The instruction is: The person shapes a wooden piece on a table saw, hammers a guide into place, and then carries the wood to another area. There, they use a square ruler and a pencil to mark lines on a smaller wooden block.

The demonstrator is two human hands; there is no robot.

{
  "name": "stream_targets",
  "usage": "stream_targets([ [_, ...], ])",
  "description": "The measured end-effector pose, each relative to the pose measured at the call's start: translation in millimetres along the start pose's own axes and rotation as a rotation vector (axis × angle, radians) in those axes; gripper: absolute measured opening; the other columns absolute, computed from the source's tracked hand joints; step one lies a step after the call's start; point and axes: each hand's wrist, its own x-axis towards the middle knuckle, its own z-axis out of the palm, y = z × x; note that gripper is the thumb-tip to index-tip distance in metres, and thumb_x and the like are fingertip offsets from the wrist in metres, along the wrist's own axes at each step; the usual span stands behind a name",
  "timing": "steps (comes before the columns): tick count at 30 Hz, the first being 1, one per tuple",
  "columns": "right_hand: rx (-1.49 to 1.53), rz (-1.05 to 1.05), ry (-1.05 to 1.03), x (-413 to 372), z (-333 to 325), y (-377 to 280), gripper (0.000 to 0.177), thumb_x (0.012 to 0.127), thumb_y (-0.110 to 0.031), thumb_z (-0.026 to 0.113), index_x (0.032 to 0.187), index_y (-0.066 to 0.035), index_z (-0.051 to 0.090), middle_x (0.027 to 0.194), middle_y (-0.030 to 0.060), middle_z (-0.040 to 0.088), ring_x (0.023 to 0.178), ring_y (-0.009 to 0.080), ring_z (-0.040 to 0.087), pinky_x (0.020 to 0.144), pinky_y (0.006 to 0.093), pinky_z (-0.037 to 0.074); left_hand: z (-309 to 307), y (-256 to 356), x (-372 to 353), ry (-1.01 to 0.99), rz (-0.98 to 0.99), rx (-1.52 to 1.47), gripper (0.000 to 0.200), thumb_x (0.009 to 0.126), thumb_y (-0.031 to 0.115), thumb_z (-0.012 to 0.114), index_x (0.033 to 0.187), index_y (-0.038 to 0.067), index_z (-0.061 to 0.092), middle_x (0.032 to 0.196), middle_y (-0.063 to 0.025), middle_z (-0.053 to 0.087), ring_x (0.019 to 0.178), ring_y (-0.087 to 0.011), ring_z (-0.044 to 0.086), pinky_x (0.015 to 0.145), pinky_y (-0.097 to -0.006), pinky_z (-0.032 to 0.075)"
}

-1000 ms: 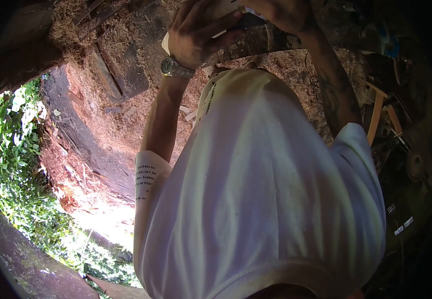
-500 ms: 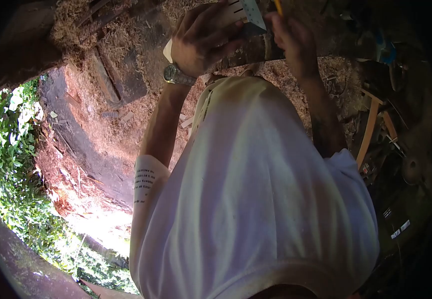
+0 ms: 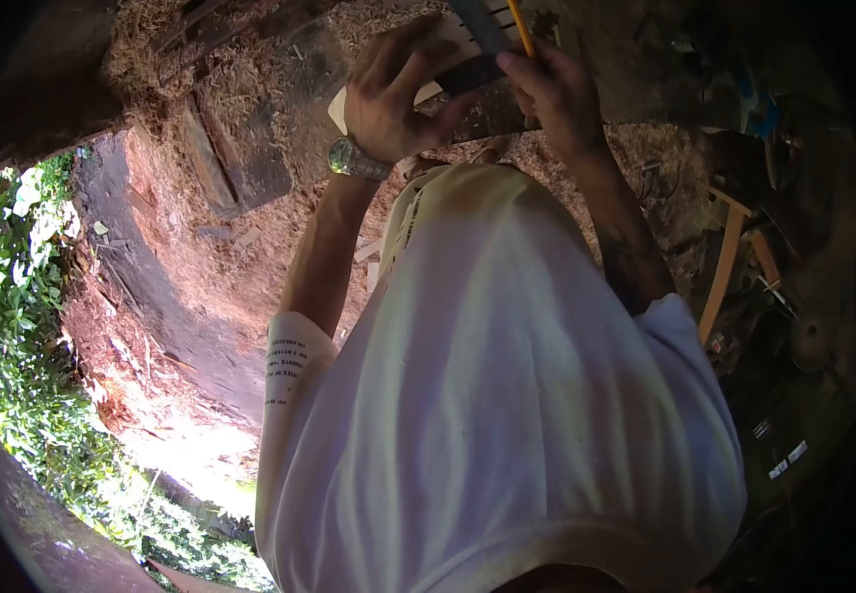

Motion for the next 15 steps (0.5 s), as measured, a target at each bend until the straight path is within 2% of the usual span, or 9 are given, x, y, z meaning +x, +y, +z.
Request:
stream_targets([
  [6, 0.028, 0.041, -0.013, 1.9, -4.1, -0.5, 0.022, 0.094, -0.026, 0.073, 0.092, -0.004, 0.07, 0.065, -0.0074, 0.05, 0.055, 0.0013, 0.042, 0.049, 0.0231, 0.03, 1.9, 6.8, -2.1, 0.045, 0.05, 0.033, 0.039, 0.065, 0.027, 0.094, 0.101, 0.018, 0.081, 0.124, -0.0085, 0.071, 0.105, -0.0283, 0.071, 0.083, -0.0392, 0.062],
  [15, 0.074, 0.066, -0.029, 0.9, -4.6, -6.4, 0.018, 0.095, -0.022, 0.071, 0.091, -0.004, 0.068, 0.064, -0.0067, 0.048, 0.055, 0.0028, 0.041, 0.05, 0.0234, 0.029, 0.1, 6.3, -3.8, 0.031, 0.068, 0.053, 0.038, 0.065, 0.027, 0.093, 0.099, 0.016, 0.081, 0.116, -0.0071, 0.074, 0.104, -0.0305, 0.071, 0.082, -0.0402, 0.062],
])
